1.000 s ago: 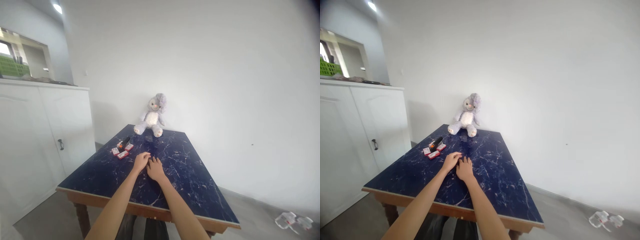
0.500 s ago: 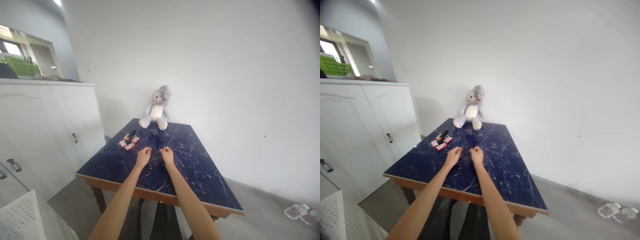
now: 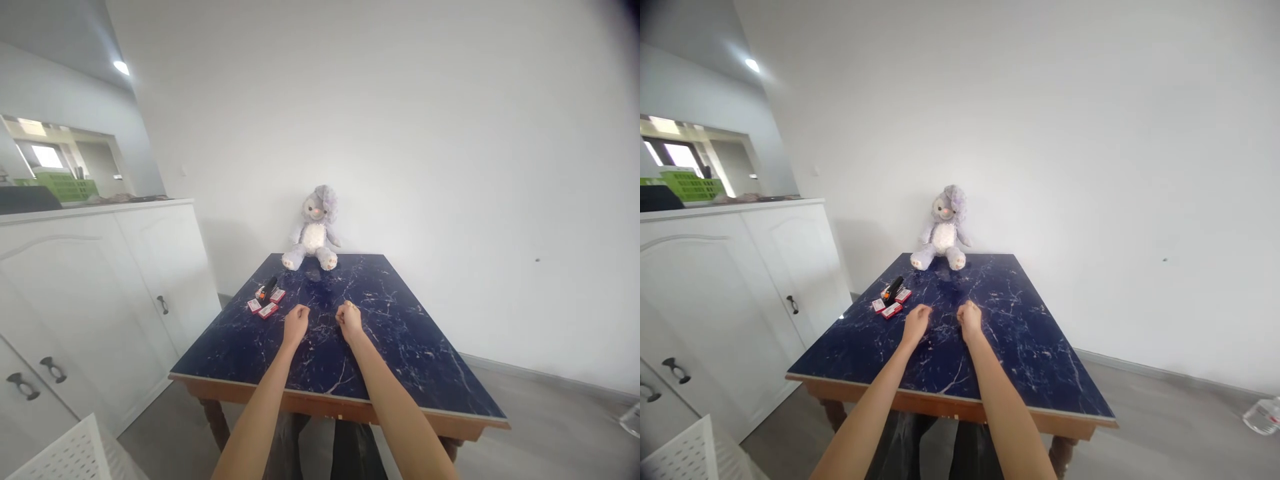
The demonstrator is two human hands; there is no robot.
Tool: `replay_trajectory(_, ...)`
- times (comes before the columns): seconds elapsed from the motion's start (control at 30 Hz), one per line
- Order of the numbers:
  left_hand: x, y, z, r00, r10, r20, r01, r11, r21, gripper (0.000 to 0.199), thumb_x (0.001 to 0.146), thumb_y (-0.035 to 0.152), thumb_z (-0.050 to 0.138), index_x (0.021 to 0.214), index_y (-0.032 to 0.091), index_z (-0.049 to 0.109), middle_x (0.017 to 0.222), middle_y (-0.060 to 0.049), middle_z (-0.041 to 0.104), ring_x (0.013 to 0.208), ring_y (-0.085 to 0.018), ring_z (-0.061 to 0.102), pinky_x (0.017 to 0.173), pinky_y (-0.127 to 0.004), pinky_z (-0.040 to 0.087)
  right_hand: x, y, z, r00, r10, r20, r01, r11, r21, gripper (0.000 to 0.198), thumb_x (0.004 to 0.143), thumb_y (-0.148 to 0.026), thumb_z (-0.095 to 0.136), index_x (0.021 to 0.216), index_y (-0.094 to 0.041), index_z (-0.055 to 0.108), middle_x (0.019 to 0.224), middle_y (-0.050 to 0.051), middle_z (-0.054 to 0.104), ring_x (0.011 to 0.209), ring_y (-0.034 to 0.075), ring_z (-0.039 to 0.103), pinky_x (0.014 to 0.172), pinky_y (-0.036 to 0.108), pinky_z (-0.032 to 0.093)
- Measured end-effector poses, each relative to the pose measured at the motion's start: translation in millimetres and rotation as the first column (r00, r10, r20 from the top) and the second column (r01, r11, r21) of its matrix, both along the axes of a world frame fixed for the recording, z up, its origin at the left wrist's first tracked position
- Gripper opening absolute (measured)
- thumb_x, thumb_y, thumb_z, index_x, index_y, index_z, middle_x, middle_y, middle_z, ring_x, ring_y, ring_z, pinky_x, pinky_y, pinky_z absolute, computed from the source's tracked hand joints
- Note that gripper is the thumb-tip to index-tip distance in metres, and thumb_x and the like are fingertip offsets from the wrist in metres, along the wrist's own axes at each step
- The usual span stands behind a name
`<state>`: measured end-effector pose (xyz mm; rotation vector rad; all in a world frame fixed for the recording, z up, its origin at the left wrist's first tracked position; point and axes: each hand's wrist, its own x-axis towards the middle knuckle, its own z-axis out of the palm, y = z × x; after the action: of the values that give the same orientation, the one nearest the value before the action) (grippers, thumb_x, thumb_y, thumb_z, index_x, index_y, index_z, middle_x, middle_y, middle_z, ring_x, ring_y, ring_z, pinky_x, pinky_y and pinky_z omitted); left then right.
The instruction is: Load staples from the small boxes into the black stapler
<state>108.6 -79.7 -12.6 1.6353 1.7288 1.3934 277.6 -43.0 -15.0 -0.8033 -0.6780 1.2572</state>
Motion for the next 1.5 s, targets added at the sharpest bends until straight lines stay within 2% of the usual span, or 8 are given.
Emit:
replay_trajectory(0.3, 1, 6, 1.4, 0.948, 0.158, 0.276, -0.19, 0.977, 0.095, 0.043, 0.078, 0.034, 0.06, 0.047, 0.022, 0.033, 0.052, 0.0, 0.043, 0.067, -0.017, 0.047, 0.064, -0.027, 0.033, 3, -3, 4, 0.99, 0.064, -0.127, -0.063, 0.998, 0.009, 0.047, 0.066, -0.013, 0.063, 0.06, -0.024, 0.017, 0.047, -0.012, 0.017, 0.041, 0.006, 0.012, 0.04, 0.024, 0.013)
replay_trajectory(0.47, -17, 16, 5.5, 0.834, 0.074, 0.547, -0.12, 0.992, 0.049, 0.046, 0.078, 0.038, 0.056, 0.051, 0.023, 0.022, 0.047, 0.006, 0.02, 0.047, -0.01, 0.024, 0.049, -0.026, 0.024, 9, -8, 7, 0.944, 0.213, -0.253, -0.189, 0.975, 0.117, 0.055, 0.093, -0.059, 0.04, 0.06, -0.024, 0.013, 0.049, -0.009, 0.013, 0.042, 0.009, 0.012, 0.04, 0.027, 0.018)
replay_trajectory(0.6, -39, 18, 7.9, 0.696, -0.058, 0.716, 0.027, 0.998, 0.054, 0.05, 0.083, 0.046, 0.049, 0.058, 0.024, 0.013, 0.049, 0.009, 0.011, 0.041, -0.009, 0.015, 0.043, -0.024, 0.024, 10, -10, 6, 0.879, 0.351, -0.322, -0.312, 0.935, 0.169, 0.06, 0.094, -0.071, 0.021, 0.057, -0.023, 0.015, 0.049, -0.008, 0.013, 0.042, 0.01, 0.011, 0.041, 0.028, 0.017)
replay_trajectory(0.73, -45, 13, 8.8, 0.584, -0.156, 0.797, 0.174, 0.983, 0.064, 0.049, 0.085, 0.052, 0.047, 0.056, 0.024, 0.019, 0.047, 0.007, 0.021, 0.039, -0.008, 0.022, 0.042, -0.025, 0.03, 11, -9, 4, 0.891, 0.317, -0.327, -0.279, 0.947, 0.158, 0.061, 0.094, -0.07, 0.021, 0.056, -0.023, 0.021, 0.049, -0.007, 0.015, 0.042, 0.01, 0.013, 0.042, 0.028, 0.018)
replay_trajectory(0.87, -39, 9, 10.4, 0.514, -0.224, 0.828, 0.308, 0.949, 0.065, 0.042, 0.086, 0.059, 0.045, 0.07, 0.021, 0.053, 0.068, -0.006, 0.061, 0.054, -0.014, 0.055, 0.052, -0.028, 0.045, 13, -6, 3, 0.95, 0.164, -0.266, -0.129, 0.981, 0.146, 0.06, 0.095, -0.068, 0.018, 0.058, -0.023, 0.033, 0.05, -0.006, 0.023, 0.042, 0.011, 0.022, 0.045, 0.028, 0.025)
replay_trajectory(1.0, -24, 12, 4.3, 0.59, -0.283, 0.756, 0.464, 0.886, -0.03, 0.04, 0.084, 0.055, 0.057, 0.093, 0.017, 0.064, 0.103, -0.015, 0.072, 0.082, -0.019, 0.068, 0.072, -0.032, 0.054, 12, -4, 3, 0.984, 0.101, -0.149, -0.089, 0.993, 0.081, 0.063, 0.093, -0.069, 0.018, 0.07, -0.022, 0.054, 0.05, -0.005, 0.03, 0.044, 0.013, 0.033, 0.05, 0.029, 0.034)
replay_trajectory(1.17, -13, 18, -9.1, 0.659, -0.278, 0.699, 0.42, 0.907, -0.036, 0.029, 0.079, 0.043, 0.068, 0.091, 0.016, 0.063, 0.097, -0.011, 0.072, 0.076, -0.015, 0.067, 0.073, -0.028, 0.052, 9, -3, 2, 0.982, 0.172, -0.084, -0.169, 0.985, 0.042, 0.065, 0.093, -0.067, 0.023, 0.088, -0.018, 0.065, 0.052, -0.003, 0.04, 0.045, 0.014, 0.038, 0.053, 0.03, 0.038)
replay_trajectory(1.5, -9, 21, -12.5, 0.742, -0.29, 0.605, 0.399, 0.915, -0.052, 0.029, 0.08, 0.043, 0.066, 0.087, 0.016, 0.062, 0.086, -0.007, 0.069, 0.069, -0.013, 0.064, 0.066, -0.025, 0.049, 2, 4, -2, 0.986, 0.159, -0.055, -0.16, 0.987, -0.014, 0.058, 0.098, -0.063, 0.022, 0.062, -0.022, 0.042, 0.048, -0.005, 0.031, 0.042, 0.011, 0.029, 0.048, 0.026, 0.033)
